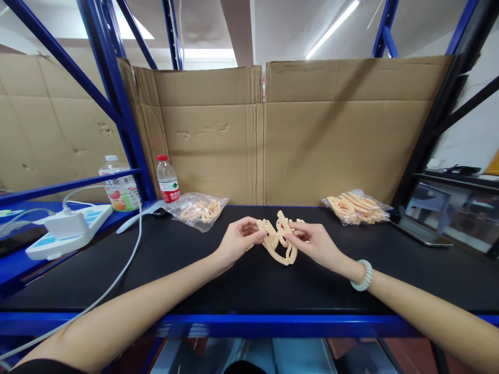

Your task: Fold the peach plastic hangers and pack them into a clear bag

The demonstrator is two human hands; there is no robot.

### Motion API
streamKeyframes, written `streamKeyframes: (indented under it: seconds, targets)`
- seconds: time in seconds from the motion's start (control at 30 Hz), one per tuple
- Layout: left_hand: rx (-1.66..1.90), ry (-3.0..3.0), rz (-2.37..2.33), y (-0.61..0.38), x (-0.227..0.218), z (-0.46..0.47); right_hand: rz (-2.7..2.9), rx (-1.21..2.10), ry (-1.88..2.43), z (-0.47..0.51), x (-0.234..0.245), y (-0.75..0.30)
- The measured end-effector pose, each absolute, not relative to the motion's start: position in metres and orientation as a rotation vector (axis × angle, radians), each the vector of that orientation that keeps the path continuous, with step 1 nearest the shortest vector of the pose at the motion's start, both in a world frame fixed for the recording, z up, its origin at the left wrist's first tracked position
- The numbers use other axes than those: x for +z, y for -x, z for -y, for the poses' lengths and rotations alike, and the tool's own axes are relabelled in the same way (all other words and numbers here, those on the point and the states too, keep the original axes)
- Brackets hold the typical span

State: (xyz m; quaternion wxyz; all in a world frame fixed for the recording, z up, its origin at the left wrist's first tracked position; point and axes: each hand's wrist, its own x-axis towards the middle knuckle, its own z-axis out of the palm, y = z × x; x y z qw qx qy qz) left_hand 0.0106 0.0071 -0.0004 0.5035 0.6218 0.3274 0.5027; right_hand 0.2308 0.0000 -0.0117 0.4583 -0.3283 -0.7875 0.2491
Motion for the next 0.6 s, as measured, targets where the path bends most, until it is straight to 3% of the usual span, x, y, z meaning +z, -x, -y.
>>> streamKeyframes:
  seconds: [0.6]
  targets:
    - [1.102, -1.526, -0.752, -0.015, 0.005, 0.005, 2.143, 0.817, 0.778, 0.017, 0.002, -0.224]
